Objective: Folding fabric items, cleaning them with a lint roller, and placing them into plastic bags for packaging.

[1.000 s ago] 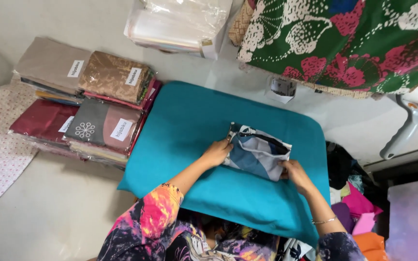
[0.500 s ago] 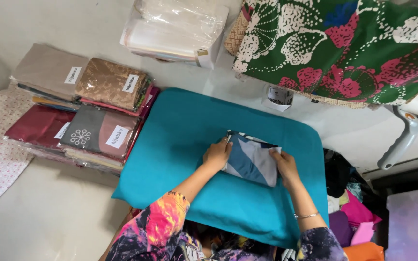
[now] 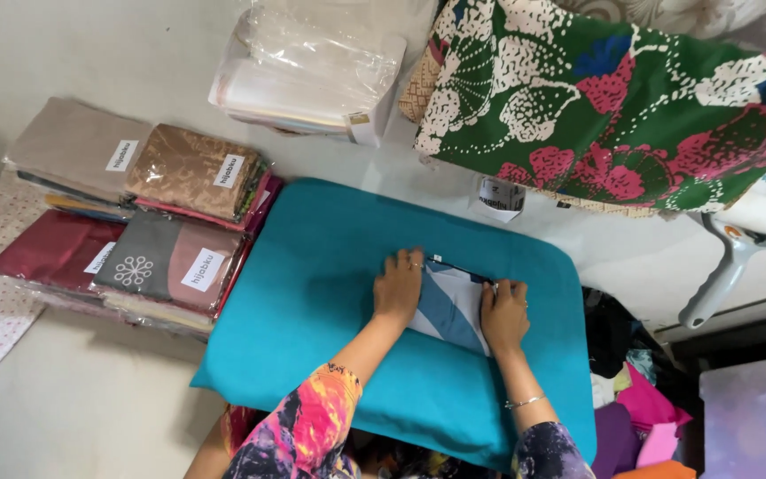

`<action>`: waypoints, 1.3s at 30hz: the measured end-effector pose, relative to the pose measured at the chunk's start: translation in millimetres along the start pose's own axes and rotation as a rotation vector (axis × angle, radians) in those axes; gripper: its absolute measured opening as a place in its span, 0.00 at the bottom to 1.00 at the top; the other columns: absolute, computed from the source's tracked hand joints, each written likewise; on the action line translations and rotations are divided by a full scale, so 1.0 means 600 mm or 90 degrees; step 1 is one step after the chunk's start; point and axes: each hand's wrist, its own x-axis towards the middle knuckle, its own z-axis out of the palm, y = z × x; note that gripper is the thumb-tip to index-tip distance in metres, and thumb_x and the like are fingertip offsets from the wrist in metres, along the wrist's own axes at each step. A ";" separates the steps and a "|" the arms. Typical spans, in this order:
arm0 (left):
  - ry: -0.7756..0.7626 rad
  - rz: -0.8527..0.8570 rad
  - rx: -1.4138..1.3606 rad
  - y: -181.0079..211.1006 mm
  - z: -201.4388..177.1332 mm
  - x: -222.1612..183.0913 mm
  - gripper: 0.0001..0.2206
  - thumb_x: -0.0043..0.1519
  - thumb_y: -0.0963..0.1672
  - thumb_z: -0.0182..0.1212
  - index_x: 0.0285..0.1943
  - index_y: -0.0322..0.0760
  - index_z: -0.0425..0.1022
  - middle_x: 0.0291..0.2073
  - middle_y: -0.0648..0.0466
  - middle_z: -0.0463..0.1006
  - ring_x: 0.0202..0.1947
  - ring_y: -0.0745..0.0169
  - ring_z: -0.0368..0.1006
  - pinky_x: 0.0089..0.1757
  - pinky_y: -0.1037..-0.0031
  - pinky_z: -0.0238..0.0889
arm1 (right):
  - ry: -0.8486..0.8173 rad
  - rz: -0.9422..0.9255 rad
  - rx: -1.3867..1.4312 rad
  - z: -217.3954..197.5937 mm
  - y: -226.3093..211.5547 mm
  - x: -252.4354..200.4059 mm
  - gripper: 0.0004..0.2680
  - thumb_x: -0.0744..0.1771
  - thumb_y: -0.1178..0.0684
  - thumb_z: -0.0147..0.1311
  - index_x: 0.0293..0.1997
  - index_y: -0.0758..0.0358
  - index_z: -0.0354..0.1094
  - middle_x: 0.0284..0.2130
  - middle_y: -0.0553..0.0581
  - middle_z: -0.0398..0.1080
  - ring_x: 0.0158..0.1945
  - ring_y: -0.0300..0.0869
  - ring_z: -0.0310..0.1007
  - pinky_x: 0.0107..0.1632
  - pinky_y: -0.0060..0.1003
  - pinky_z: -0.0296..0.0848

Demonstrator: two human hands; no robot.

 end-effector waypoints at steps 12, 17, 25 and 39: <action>-0.312 -0.047 -0.621 -0.087 0.006 0.064 0.26 0.62 0.52 0.68 0.64 0.36 0.69 0.62 0.35 0.68 0.67 0.30 0.62 0.61 0.47 0.61 | -0.184 0.101 0.643 -0.097 0.018 0.000 0.10 0.62 0.56 0.69 0.42 0.65 0.74 0.28 0.51 0.64 0.33 0.38 0.64 0.34 0.29 0.62; -0.187 -0.021 -0.756 -0.006 -0.007 -0.018 0.19 0.65 0.50 0.60 0.60 0.39 0.63 0.49 0.39 0.76 0.54 0.35 0.72 0.52 0.57 0.63 | -0.124 0.097 0.616 -0.168 0.063 -0.071 0.07 0.67 0.53 0.61 0.44 0.63 0.71 0.26 0.48 0.62 0.30 0.33 0.58 0.31 0.28 0.56; -0.157 -0.054 -0.234 0.083 0.115 -0.091 0.21 0.70 0.57 0.43 0.57 0.42 0.66 0.33 0.47 0.82 0.33 0.37 0.81 0.30 0.45 0.71 | -0.104 0.061 0.116 -0.100 0.157 -0.142 0.14 0.71 0.40 0.42 0.52 0.55 0.71 0.36 0.70 0.78 0.45 0.69 0.75 0.46 0.58 0.66; 0.053 0.356 -0.193 0.074 0.019 -0.145 0.25 0.62 0.52 0.60 0.65 0.38 0.71 0.70 0.45 0.67 0.71 0.37 0.58 0.67 0.49 0.48 | 0.183 -0.335 0.060 -0.178 0.006 -0.186 0.15 0.70 0.56 0.49 0.66 0.68 0.64 0.63 0.69 0.67 0.67 0.62 0.65 0.70 0.52 0.62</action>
